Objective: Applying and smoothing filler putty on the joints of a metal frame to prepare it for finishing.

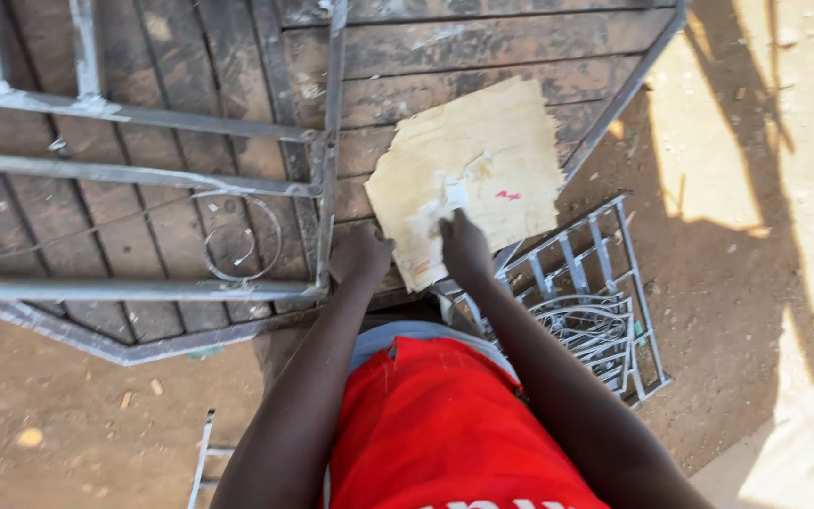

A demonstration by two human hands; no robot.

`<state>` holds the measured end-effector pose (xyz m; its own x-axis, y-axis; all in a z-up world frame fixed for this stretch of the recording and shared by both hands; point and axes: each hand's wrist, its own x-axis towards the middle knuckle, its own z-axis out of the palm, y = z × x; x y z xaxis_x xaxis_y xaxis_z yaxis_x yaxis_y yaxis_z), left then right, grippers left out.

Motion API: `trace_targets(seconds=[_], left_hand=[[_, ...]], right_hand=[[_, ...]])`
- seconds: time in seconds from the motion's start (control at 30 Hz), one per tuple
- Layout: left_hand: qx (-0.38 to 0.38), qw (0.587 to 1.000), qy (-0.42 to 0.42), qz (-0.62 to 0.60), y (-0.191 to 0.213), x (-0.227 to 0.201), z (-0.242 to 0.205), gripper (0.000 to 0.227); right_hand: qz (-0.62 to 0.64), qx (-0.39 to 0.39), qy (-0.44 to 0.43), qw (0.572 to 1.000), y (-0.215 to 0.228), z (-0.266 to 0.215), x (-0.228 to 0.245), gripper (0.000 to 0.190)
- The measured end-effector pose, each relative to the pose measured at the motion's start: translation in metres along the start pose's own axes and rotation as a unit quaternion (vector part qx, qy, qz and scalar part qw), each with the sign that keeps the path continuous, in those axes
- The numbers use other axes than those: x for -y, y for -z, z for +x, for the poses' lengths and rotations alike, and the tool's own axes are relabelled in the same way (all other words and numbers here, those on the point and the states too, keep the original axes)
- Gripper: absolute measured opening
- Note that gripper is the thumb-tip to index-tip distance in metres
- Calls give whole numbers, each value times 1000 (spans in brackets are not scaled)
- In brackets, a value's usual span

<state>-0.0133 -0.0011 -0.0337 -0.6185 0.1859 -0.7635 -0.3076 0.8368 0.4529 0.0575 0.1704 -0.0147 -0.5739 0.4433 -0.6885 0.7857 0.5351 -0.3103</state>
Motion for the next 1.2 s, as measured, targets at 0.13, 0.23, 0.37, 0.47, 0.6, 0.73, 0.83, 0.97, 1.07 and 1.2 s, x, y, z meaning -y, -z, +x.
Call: trace_targets(seconds=[0.13, 0.23, 0.37, 0.47, 0.6, 0.73, 0.83, 0.97, 1.07, 1.2], left_hand=[[32, 999, 26, 19, 9, -6, -3, 13], [46, 998, 36, 14, 12, -9, -2, 16], [39, 998, 48, 15, 4, -8, 2, 13], [39, 998, 51, 19, 6, -8, -5, 20], [57, 996, 53, -46, -3, 1, -2, 42], [70, 983, 60, -157, -16, 4, 1, 57], [82, 956, 54, -276, -32, 7, 10, 63], [73, 975, 6, -210, -17, -17, 0, 80], [75, 969, 23, -234, 11, -61, -38, 78], [30, 930, 44, -363, 9, -64, -38, 72]], right_hand=[[-36, -58, 44, 997, 6, 6, -6, 42], [-30, -51, 19, 998, -2, 16, -9, 44], [-53, -30, 50, 997, -5, 21, -1, 47], [2, 22, 86, 996, -4, 19, -6, 49], [203, 47, 72, 975, 26, -14, 5, 44], [214, 14, 90, 973, 59, -52, 0, 31], [208, -39, 88, 973, 75, -72, -16, 34], [134, -107, 96, 981, 81, -92, -25, 29], [81, -157, 119, 977, 79, -98, -37, 30], [-29, -267, 206, 941, 82, -111, -38, 14]])
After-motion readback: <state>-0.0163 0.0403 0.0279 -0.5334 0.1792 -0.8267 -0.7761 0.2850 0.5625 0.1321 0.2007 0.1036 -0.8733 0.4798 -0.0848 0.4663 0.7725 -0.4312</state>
